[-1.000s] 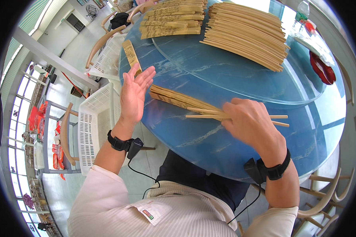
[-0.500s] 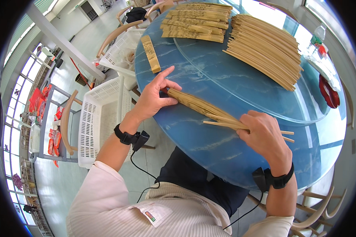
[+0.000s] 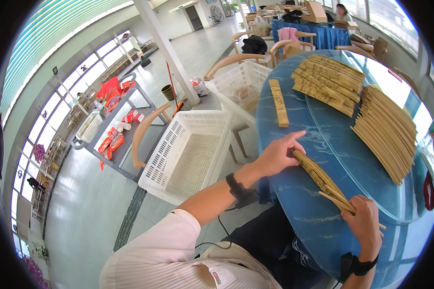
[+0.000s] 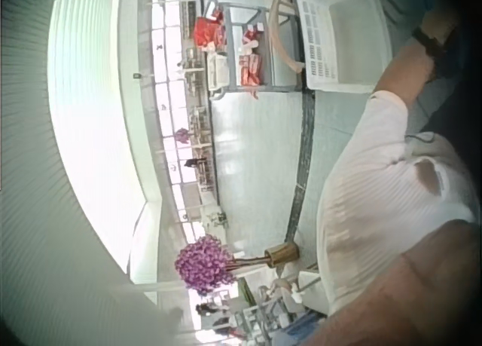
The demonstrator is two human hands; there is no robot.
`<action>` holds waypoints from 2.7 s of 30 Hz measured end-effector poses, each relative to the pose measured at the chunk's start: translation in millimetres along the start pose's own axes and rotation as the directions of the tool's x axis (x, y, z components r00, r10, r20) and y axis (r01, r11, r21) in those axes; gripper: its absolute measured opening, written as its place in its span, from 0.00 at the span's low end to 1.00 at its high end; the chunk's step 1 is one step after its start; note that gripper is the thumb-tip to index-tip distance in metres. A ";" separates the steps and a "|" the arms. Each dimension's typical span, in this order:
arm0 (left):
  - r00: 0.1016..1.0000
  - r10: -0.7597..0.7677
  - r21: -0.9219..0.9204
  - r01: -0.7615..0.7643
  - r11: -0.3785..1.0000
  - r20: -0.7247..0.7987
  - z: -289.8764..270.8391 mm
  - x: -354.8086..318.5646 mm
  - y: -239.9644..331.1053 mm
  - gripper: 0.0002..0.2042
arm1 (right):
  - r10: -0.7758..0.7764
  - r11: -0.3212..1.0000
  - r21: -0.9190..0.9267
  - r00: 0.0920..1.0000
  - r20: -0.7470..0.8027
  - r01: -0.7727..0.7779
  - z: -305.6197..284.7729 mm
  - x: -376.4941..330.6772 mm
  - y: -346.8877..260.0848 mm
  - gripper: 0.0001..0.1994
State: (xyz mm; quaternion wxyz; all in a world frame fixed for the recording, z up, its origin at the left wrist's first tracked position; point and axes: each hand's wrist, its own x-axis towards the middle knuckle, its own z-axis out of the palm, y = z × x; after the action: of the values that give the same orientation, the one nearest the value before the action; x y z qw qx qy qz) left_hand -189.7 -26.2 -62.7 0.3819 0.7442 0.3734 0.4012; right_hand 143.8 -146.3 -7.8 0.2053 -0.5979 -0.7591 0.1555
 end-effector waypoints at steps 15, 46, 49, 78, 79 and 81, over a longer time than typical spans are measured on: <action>0.999 -0.004 -0.049 0.001 0.999 -0.045 0.0 -5.3 4.1 0.39 | 0.111 0.992 0.048 0.991 0.073 -0.115 10.2 4.1 12.2 0.13; 0.980 0.100 0.042 -0.094 0.995 -0.171 7.3 -4.5 -7.5 0.31 | 0.106 0.991 0.074 0.992 0.068 -0.111 5.3 5.1 -1.7 0.13; 0.978 0.115 0.051 -0.108 0.993 -0.174 8.8 -3.2 -7.1 0.30 | 0.119 0.988 0.094 0.990 0.073 -0.126 6.5 4.4 1.0 0.14; 0.956 0.139 0.037 -0.134 0.990 -0.260 14.1 -2.5 -8.7 0.27 | 0.104 0.993 -0.064 0.993 0.057 -0.100 9.8 4.8 9.4 0.15; 0.954 0.141 0.041 -0.135 0.990 -0.263 13.5 -2.2 -9.5 0.26 | 0.113 0.993 -0.039 0.992 0.059 -0.111 9.6 4.4 7.2 0.16; 0.953 0.144 0.048 -0.136 0.990 -0.265 13.6 -2.2 -8.9 0.26 | 0.133 0.991 0.012 0.989 0.060 -0.134 8.6 4.2 2.5 0.16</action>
State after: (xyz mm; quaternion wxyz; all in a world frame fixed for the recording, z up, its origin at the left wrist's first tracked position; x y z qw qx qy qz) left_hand -180.8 -27.9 -76.4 0.2876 0.7132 0.3738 0.5187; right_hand 140.8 -141.6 -16.0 0.1768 -0.6410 -0.7216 0.1926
